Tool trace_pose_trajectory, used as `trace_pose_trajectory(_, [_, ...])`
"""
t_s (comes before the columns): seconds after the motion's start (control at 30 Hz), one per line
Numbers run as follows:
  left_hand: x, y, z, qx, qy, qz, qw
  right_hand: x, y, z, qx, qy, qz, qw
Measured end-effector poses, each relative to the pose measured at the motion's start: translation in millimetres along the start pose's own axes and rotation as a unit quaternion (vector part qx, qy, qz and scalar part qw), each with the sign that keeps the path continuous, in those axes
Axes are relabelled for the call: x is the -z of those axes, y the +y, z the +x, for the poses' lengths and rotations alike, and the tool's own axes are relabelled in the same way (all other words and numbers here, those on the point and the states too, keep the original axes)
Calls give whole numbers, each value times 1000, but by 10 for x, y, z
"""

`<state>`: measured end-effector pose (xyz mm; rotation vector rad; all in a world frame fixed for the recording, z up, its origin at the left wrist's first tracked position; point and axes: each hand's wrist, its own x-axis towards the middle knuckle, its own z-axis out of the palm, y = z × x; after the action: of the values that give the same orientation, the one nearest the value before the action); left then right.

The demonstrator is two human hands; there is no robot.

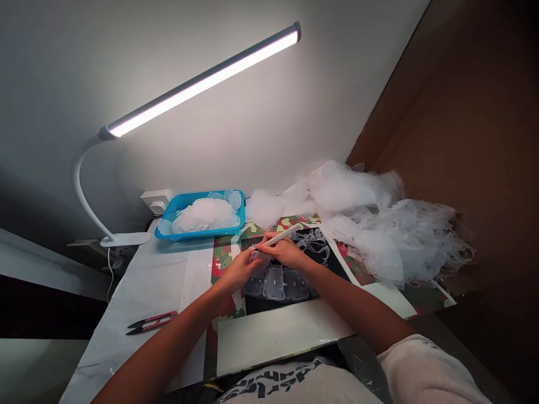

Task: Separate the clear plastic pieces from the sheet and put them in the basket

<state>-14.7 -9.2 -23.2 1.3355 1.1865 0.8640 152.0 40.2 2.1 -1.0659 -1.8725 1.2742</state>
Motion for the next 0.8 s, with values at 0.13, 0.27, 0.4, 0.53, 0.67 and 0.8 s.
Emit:
trace_pose_trajectory(0.13, [21, -101, -118, 30, 33, -137, 990, 114, 209, 153, -1, 118, -60, 991])
trace_pose_trajectory(0.27, [75, -92, -276, 42, 65, -282, 956, 229, 451, 359, -14, 172, -63, 983])
trace_pose_trajectory(0.4, [122, 18, -370, 36, 49, -344, 937, 193, 486, 507, -15, 142, -15, 990])
trace_pose_trajectory(0.53, [114, 137, -404, 27, 15, -381, 924, 127, 382, 619, -15, 87, 119, 989])
trace_pose_trajectory(0.67, [88, 292, -432, 42, -6, -434, 900, 197, 295, 631, -9, 27, 145, 989])
trace_pose_trajectory(0.8, [97, 396, -441, 46, -62, -507, 859, 382, 274, 472, 23, 111, 36, 993])
